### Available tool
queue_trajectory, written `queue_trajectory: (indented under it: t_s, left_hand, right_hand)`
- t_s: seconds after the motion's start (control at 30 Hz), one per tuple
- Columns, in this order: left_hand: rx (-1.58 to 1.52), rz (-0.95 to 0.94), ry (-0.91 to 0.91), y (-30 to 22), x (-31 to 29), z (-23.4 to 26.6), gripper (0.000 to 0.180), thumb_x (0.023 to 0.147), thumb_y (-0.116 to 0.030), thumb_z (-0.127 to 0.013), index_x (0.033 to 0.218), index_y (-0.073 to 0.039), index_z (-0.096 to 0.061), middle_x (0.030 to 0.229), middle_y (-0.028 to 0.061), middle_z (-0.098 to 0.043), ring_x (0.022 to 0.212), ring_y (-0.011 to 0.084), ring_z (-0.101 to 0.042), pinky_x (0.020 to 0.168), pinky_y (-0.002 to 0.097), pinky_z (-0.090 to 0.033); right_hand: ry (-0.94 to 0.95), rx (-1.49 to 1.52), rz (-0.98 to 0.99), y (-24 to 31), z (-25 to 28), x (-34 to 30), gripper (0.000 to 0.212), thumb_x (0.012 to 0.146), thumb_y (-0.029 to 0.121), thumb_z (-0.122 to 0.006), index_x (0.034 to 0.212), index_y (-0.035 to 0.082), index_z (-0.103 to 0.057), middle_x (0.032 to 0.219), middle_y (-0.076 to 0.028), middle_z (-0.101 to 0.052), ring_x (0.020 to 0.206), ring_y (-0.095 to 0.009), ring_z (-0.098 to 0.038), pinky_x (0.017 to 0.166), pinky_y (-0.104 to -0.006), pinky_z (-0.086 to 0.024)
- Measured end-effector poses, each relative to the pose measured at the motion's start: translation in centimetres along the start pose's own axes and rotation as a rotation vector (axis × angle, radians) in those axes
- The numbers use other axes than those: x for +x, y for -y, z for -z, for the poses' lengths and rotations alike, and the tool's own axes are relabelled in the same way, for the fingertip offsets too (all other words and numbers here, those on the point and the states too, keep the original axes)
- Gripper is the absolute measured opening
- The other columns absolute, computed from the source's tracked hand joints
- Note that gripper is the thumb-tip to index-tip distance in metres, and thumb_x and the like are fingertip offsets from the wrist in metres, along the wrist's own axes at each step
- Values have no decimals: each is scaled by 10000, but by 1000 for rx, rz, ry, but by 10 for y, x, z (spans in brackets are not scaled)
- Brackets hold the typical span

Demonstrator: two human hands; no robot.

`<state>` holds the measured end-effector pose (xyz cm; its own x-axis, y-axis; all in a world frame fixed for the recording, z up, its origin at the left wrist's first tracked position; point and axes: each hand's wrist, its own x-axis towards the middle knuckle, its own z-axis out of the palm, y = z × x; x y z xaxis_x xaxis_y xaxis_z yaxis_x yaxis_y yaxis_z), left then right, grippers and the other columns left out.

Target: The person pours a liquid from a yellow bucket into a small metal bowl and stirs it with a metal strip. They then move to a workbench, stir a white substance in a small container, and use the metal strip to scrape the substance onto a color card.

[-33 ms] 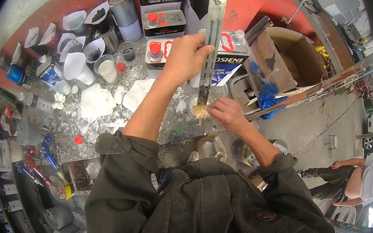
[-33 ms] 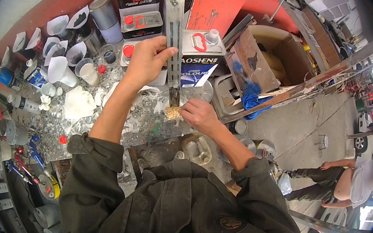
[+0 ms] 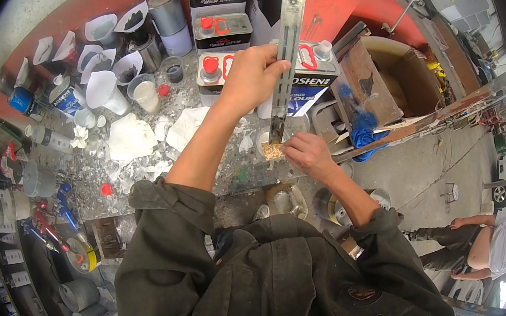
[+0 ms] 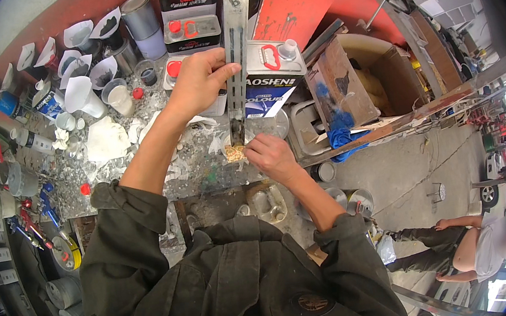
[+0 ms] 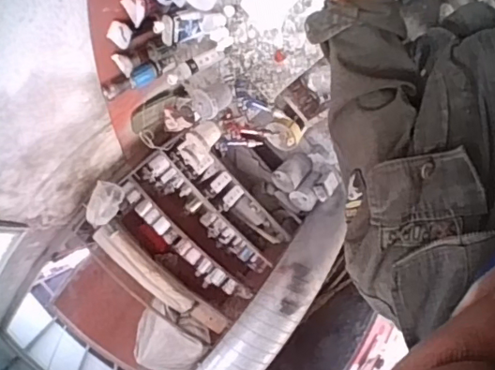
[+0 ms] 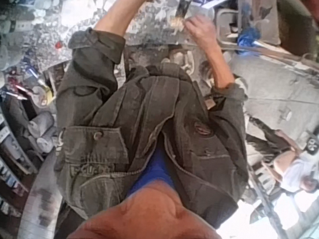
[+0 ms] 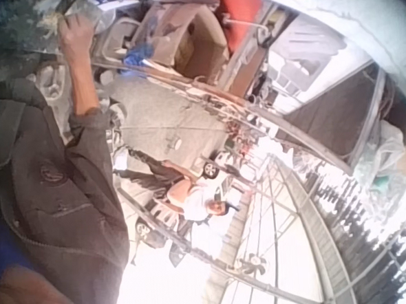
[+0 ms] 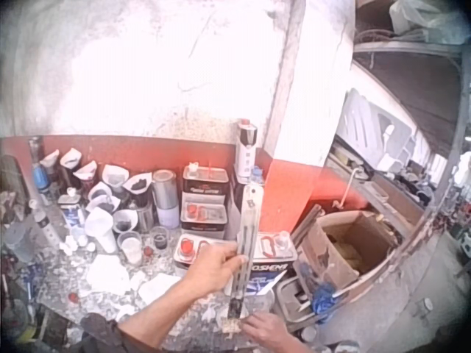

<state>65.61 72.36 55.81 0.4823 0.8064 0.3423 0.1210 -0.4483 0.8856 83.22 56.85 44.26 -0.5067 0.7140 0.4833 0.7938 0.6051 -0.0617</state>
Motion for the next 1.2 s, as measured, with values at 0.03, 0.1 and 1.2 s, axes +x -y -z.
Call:
queue_trajectory:
  t_s: [0.03,0.1,1.2]
  left_hand:
    - [-17,0,-6,-1,0,1,214,883,-145,-725,869,54,-648,675,219,-613,596,351,-585,596,412,-454]
    - [29,2,7,-3,-1,2,216,884,-139,-723,860,58,-638,666,218,-606,584,338,-573,593,409,-453]
    - [78,19,150,59,-63,-37,259,911,-148,-712,840,51,-562,660,212,-540,592,332,-424,584,401,-424]
  right_hand:
    - [-11,11,-8,0,1,0,228,652,56,-780,843,81,-659,836,-25,-635,767,-213,-633,629,-339,-527]
    - [-32,35,-22,1,5,3,189,675,57,-739,849,74,-670,803,-27,-612,758,-210,-621,633,-337,-527]
    - [-34,153,-136,7,27,3,308,621,28,-801,899,79,-678,875,-27,-655,796,-232,-648,664,-354,-539]
